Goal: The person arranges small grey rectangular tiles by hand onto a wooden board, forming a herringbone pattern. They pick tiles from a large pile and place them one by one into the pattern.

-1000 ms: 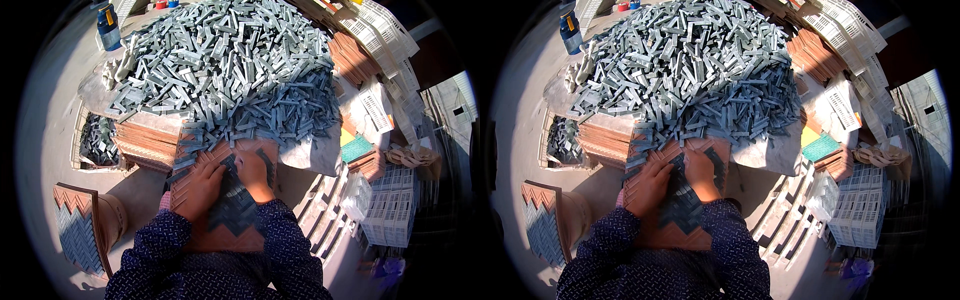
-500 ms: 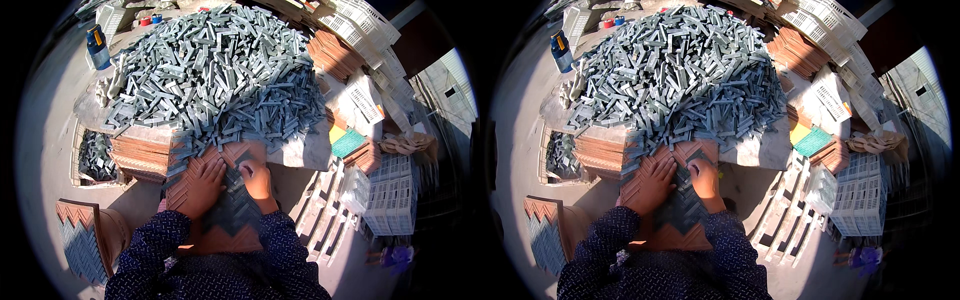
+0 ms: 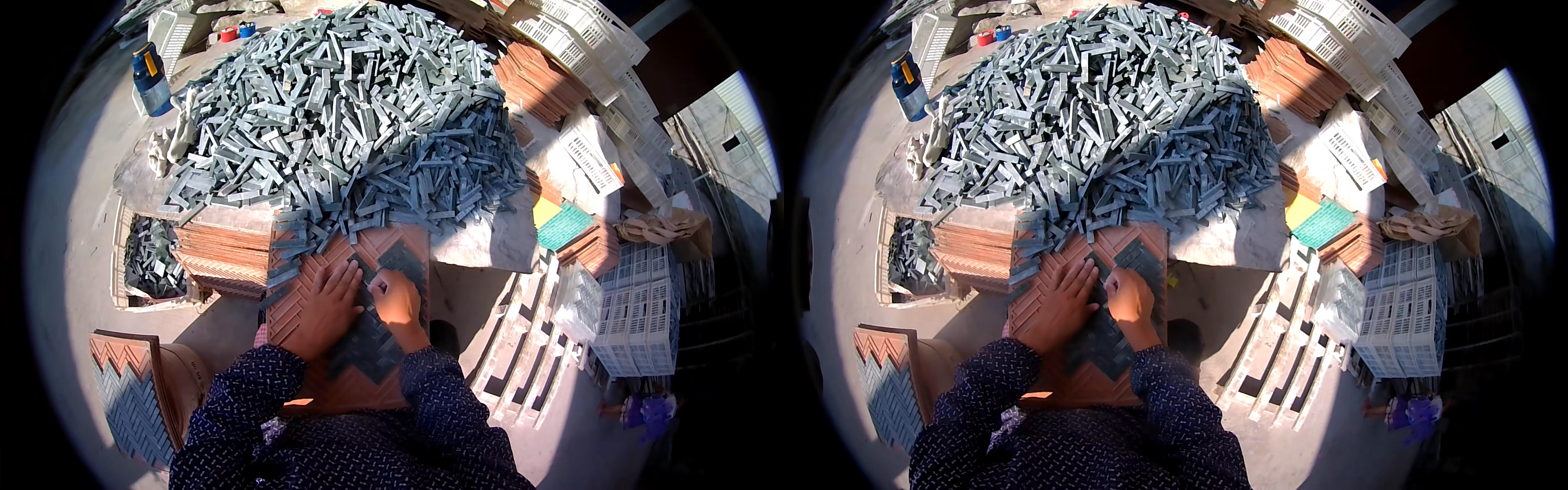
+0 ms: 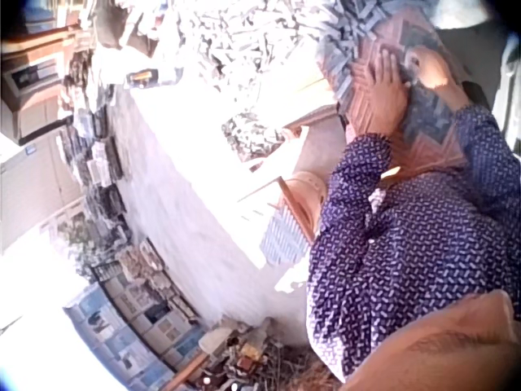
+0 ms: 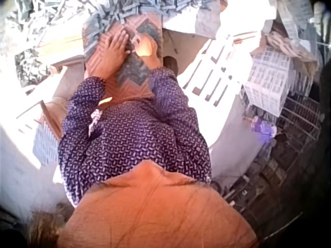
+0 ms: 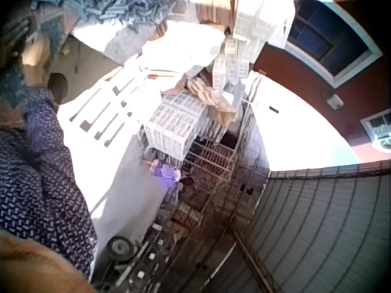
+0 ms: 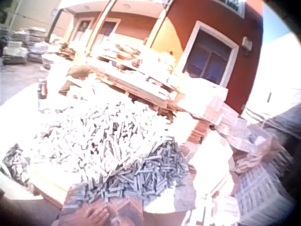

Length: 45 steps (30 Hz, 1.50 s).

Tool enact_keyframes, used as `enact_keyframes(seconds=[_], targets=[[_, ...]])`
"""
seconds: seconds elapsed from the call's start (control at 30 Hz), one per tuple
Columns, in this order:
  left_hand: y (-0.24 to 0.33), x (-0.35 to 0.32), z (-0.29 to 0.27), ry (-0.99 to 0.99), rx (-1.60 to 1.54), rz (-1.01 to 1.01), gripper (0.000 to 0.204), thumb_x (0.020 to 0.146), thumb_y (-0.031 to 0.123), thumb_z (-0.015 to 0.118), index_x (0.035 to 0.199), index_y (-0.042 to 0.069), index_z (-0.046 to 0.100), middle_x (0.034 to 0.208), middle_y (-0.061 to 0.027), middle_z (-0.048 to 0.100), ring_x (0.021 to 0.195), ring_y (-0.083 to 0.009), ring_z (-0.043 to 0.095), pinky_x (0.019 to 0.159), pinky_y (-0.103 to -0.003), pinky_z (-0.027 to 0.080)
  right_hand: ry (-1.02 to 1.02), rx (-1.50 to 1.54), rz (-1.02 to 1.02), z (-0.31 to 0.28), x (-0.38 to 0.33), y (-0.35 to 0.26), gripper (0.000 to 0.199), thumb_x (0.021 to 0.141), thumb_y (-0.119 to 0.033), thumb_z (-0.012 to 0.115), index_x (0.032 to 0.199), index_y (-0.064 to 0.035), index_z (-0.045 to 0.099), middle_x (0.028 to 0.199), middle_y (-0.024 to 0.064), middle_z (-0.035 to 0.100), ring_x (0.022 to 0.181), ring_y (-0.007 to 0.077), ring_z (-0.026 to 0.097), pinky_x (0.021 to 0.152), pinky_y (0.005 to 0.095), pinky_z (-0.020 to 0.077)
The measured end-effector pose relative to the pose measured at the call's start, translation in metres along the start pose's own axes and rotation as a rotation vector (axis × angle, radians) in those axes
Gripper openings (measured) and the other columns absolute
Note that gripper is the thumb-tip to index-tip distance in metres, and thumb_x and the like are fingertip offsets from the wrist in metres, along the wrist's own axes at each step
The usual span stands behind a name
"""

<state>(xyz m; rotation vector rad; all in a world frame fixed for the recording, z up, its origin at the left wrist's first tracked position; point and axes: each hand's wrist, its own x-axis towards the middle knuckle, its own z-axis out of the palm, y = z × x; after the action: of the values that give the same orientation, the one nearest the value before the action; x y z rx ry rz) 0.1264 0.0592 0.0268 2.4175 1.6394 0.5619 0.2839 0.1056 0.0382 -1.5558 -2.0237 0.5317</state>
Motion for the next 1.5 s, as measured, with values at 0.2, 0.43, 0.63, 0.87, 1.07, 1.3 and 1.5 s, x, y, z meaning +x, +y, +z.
enact_keyframes(seconds=[0.2,0.43,0.63,0.87,1.07,1.3,1.5], targets=[[-0.007,0.0,-0.002,0.015,0.024,0.021,0.069,0.082,0.036,0.062,0.138,0.005,0.04,0.147,-0.0099,0.035,0.137,-0.0238,0.031,0.112,-0.048,0.02,-0.157,0.164,-0.027,-0.009,0.019,-0.001,0.006,0.076,-0.012,0.063,0.073,-0.0069,0.061,0.076,0.0131,0.062,0.072,0.0339,0.061,0.062,0.0412,0.0464],[-0.004,0.002,0.004,0.041,-0.059,-0.008,0.067,0.08,0.034,0.064,0.136,0.003,0.042,0.147,-0.0112,0.035,0.137,-0.0265,0.029,0.112,-0.048,0.02,-0.047,0.044,-0.205,-0.005,0.07,-0.029,0.014,0.076,-0.011,0.064,0.09,-0.0065,0.062,0.087,0.0125,0.059,0.083,0.0338,0.059,0.069,0.0418,0.0468],[0.002,0.003,0.003,0.056,-0.107,-0.008,0.065,0.082,0.032,0.063,0.135,0.0,0.042,0.145,-0.0141,0.036,0.137,-0.0297,0.028,0.112,-0.048,0.02,-0.047,-0.031,-0.44,-0.003,0.097,-0.02,0.024,0.075,-0.004,0.06,0.099,-0.0048,0.061,0.098,0.0123,0.055,0.086,0.034,0.058,0.075,0.0389,0.0488],[0.005,0.003,-0.004,0.067,-0.111,0.025,0.062,0.081,0.032,0.063,0.133,0.005,0.045,0.143,-0.015,0.038,0.135,-0.0311,0.031,0.111,-0.05,0.021,-0.209,0.433,-0.103,-0.033,0.097,-0.01,0.023,0.083,-0.003,0.055,0.105,-0.0021,0.06,0.088,0.0079,0.065,0.079,0.0141,0.061,0.072,0.0273,0.0488],[0.002,0.002,-0.001,0.083,-0.077,0.04,0.061,0.081,0.032,0.064,0.132,0.005,0.046,0.143,-0.0162,0.038,0.135,-0.032,0.03,0.111,-0.05,0.021,-0.418,0.342,-0.069,-0.034,0.1,-0.002,0.021,0.083,-0.004,0.056,0.103,-0.0015,0.063,0.086,0.0064,0.066,0.07,0.0131,0.062,0.065,0.0268,0.0486],[0.0,0.0,0.002,0.077,-0.082,0.04,0.061,0.08,0.031,0.064,0.133,0.005,0.046,0.143,-0.0175,0.037,0.136,-0.0329,0.029,0.112,-0.05,0.02,-0.445,0.219,-0.213,-0.017,0.101,0.0,0.019,0.083,-0.006,0.059,0.1,-0.0019,0.064,0.088,0.0109,0.067,0.073,0.0187,0.064,0.067,0.0305,0.0485],[-0.005,0.004,0.007,0.159,-0.207,-0.017,0.048,0.079,0.02,0.064,0.124,0.005,0.054,0.134,-0.0159,0.046,0.128,-0.0334,0.039,0.106,-0.045,0.031,-0.491,0.074,-0.16,-0.019,0.1,-0.009,0.021,0.08,-0.008,0.063,0.1,-0.0038,0.064,0.084,0.0081,0.068,0.075,0.0179,0.064,0.068,0.0298,0.0484]])
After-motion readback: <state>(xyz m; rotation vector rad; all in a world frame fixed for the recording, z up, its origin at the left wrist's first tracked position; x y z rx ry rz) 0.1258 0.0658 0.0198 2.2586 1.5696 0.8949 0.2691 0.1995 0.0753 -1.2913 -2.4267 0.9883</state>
